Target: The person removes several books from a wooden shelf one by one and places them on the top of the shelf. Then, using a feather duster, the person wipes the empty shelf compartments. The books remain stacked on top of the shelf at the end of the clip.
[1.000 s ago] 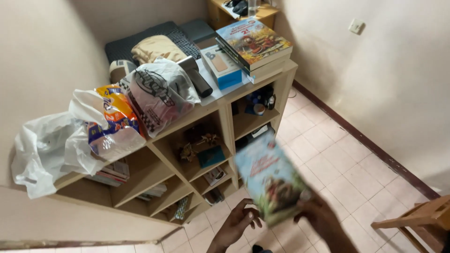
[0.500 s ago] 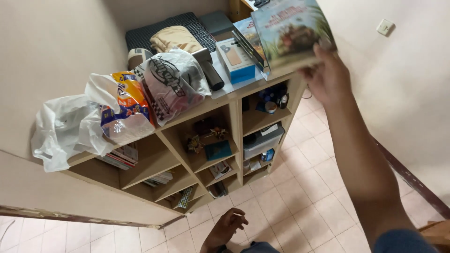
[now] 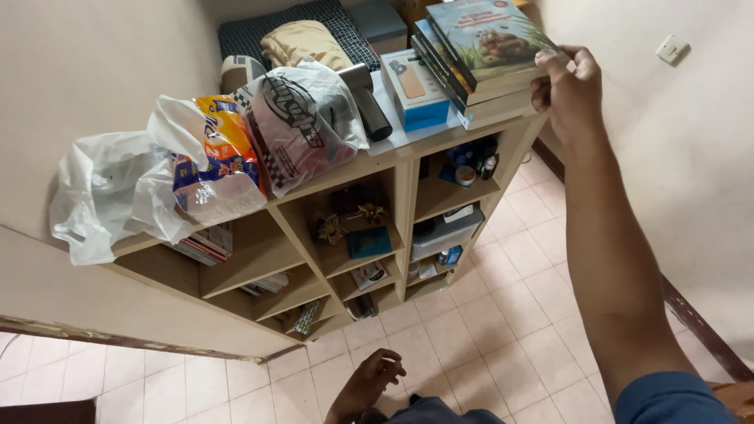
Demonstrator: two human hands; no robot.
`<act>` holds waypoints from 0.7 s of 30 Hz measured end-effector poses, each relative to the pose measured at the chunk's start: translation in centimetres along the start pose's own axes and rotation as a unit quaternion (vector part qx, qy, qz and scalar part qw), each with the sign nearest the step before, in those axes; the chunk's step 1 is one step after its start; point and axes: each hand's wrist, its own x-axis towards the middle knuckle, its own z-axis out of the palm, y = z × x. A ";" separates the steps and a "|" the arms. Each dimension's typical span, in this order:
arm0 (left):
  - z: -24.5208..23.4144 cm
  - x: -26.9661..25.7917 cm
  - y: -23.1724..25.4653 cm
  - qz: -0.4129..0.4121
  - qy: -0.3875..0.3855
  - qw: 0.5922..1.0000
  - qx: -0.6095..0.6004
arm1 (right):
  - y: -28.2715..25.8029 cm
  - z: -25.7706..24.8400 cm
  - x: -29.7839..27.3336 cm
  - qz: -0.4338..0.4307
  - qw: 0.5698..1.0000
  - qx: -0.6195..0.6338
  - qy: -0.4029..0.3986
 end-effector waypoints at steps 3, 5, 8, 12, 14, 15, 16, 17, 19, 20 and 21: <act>0.0 0.6 -0.4 0.029 -0.014 0.999 0.002 | -0.3 -0.2 -0.2 0.010 1.000 -0.005 -0.004; 0.3 -0.1 0.4 0.023 -0.013 1.000 0.012 | 0.1 0.0 -0.6 0.011 1.000 0.022 -0.006; 0.5 -0.4 0.7 0.018 -0.014 1.000 0.015 | 1.1 -0.3 -1.8 -0.008 0.998 0.066 -0.014; 0.4 -0.4 -0.3 0.029 0.003 1.000 -0.007 | 1.5 0.2 -7.1 -0.041 0.999 -0.005 0.025; -0.1 0.5 -1.9 0.021 0.010 0.999 -0.025 | 8.4 -0.7 -9.0 -0.058 0.995 -0.077 0.002; -0.2 0.9 -2.9 0.015 0.018 0.999 -0.042 | 11.8 -1.2 -10.0 -0.077 0.986 -0.146 -0.021; -0.7 1.7 -4.5 0.012 0.018 0.999 -0.048 | 16.6 -1.7 -11.9 -0.074 0.986 -0.150 -0.025; -0.9 2.3 -6.2 0.004 0.027 0.999 -0.039 | 21.4 -2.2 -13.8 0.040 0.983 -0.156 -0.089; -0.9 2.9 -8.3 -0.013 0.049 0.997 -0.052 | 31.6 -3.6 -18.6 0.161 0.957 -0.167 -0.173; -0.9 2.9 -8.8 0.004 0.047 0.999 -0.008 | 36.6 -4.6 -21.9 0.207 0.940 -0.132 -0.238; -0.8 2.4 -9.8 0.017 0.057 0.998 0.027 | 41.4 -5.4 -25.3 0.255 0.910 -0.098 -0.313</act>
